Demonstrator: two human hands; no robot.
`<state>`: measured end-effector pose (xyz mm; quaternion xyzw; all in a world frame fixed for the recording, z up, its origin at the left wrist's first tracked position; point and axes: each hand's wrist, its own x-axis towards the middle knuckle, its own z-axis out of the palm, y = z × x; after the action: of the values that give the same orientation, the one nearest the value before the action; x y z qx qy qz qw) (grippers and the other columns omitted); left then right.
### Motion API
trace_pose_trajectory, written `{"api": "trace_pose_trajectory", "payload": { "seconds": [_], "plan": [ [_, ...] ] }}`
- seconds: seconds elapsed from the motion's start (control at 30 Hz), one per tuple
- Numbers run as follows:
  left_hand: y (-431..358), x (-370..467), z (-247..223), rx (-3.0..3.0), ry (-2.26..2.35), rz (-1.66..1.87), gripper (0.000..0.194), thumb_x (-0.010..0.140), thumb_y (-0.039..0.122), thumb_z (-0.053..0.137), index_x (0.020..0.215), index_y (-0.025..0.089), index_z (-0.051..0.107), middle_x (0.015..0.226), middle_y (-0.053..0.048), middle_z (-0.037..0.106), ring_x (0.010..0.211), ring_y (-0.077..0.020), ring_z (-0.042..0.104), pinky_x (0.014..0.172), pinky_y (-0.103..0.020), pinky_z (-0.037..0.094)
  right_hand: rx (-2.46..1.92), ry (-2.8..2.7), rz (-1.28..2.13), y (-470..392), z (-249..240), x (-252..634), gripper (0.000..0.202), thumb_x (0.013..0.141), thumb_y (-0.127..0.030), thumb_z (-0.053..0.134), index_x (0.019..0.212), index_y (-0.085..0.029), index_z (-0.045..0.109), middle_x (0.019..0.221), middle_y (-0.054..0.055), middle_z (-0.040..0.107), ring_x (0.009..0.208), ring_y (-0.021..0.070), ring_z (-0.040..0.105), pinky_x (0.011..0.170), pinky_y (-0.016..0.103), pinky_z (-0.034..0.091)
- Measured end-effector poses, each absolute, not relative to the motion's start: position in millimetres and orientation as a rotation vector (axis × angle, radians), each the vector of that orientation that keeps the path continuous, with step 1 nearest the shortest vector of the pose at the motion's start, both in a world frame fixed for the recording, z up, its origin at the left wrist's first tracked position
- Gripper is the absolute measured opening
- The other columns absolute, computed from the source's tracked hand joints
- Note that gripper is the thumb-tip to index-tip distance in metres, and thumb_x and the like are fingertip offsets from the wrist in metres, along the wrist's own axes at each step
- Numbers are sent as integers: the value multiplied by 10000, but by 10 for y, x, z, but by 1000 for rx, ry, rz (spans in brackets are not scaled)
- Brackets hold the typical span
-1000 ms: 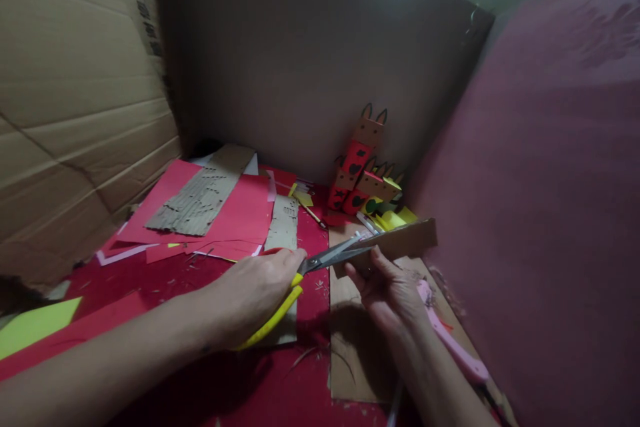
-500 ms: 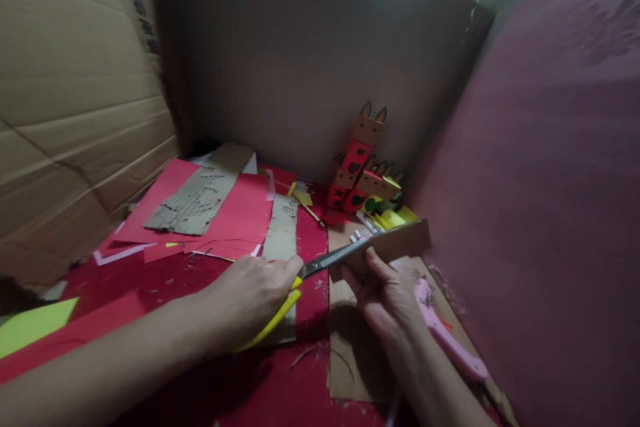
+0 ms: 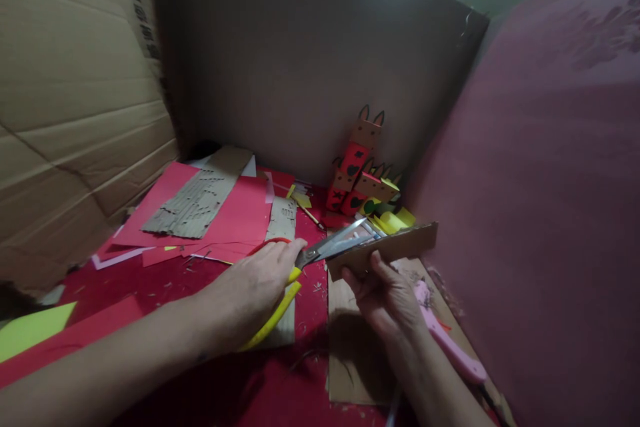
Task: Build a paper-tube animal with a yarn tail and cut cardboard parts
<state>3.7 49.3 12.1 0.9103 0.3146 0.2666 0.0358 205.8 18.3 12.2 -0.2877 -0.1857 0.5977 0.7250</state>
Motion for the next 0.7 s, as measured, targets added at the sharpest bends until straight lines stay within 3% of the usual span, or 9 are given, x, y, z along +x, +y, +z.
{"api": "trace_pose_trajectory", "payload": {
  "seconds": [0.2, 0.7],
  "plan": [
    [515, 31, 56, 2855, 1047, 663, 349, 817, 225, 377, 1145, 112, 406, 912, -115, 528, 765, -208, 515, 614, -317, 431, -634, -392, 1297, 196, 114, 2067, 214, 564, -66, 753, 716, -191, 669, 688, -26, 721, 647, 140, 670, 759, 378, 554],
    [484, 68, 96, 3023, 1160, 467, 232, 774, 88, 327, 944, 115, 483, 731, -73, 529, 558, -157, 482, 479, -259, 329, -670, -391, 1244, 183, 107, 2029, 195, 592, -84, 749, 748, -179, 682, 668, -21, 714, 665, 137, 672, 808, 383, 531]
  ]
}}
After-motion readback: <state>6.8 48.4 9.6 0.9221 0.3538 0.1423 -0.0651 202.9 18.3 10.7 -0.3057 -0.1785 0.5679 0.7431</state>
